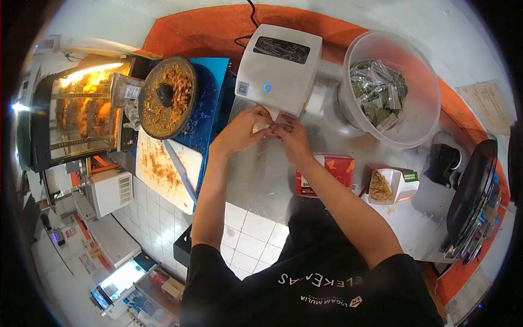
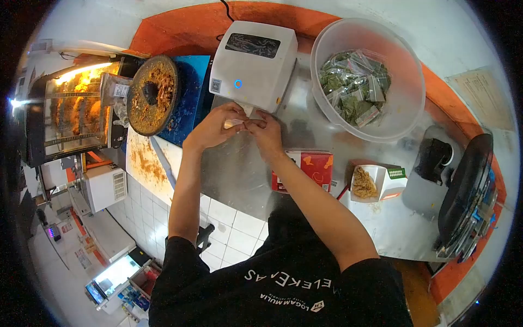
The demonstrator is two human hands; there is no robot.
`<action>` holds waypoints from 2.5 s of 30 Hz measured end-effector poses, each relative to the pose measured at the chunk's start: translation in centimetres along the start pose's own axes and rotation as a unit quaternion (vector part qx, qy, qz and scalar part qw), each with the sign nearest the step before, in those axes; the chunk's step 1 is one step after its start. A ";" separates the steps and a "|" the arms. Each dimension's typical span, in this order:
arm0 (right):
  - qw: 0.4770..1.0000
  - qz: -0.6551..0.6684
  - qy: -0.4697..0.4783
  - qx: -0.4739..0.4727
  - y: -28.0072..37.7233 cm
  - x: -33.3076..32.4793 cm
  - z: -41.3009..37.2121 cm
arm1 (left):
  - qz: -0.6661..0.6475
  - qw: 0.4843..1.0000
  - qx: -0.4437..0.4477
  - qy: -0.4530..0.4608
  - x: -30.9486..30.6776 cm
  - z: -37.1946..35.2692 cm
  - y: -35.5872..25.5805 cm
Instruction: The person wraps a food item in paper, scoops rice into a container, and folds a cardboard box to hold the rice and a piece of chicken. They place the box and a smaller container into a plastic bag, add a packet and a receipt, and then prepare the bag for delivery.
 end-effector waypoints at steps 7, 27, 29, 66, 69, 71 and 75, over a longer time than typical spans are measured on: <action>0.997 0.056 -0.001 0.062 -0.4 0.7 0.0 | -0.022 0.999 -0.025 0.034 0.1 0.2 0.7; 0.996 -0.063 0.031 -0.059 -1.2 -0.4 0.2 | 0.090 0.995 -0.036 -0.012 1.3 0.3 0.4; 0.996 -0.069 0.033 -0.056 -1.3 -0.6 0.2 | 0.089 0.996 -0.029 -0.009 1.2 0.4 0.3; 0.983 -0.119 0.021 -0.136 -1.1 0.3 -0.4 | 0.087 0.990 -0.068 -0.086 1.1 0.0 -1.5; 0.981 -0.141 0.017 -0.131 -0.8 0.3 -0.6 | 0.089 0.990 -0.070 -0.087 1.3 0.0 -1.3; 0.984 -0.122 0.024 -0.127 -0.5 0.4 -0.6 | 0.077 0.991 -0.072 -0.084 1.2 0.0 -1.2; 0.985 -0.123 0.014 -0.117 0.2 0.7 -0.9 | 0.064 0.989 -0.040 -0.131 0.3 -0.9 -1.6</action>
Point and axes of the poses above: each hand's wrist, its own z-axis towards the middle knuckle, its own x-axis out of the palm, y = z × x, the point moved 2 cm from there along z, towards the middle knuckle, and after that the axes turned 12 degrees about z, right-handed, at the moved point
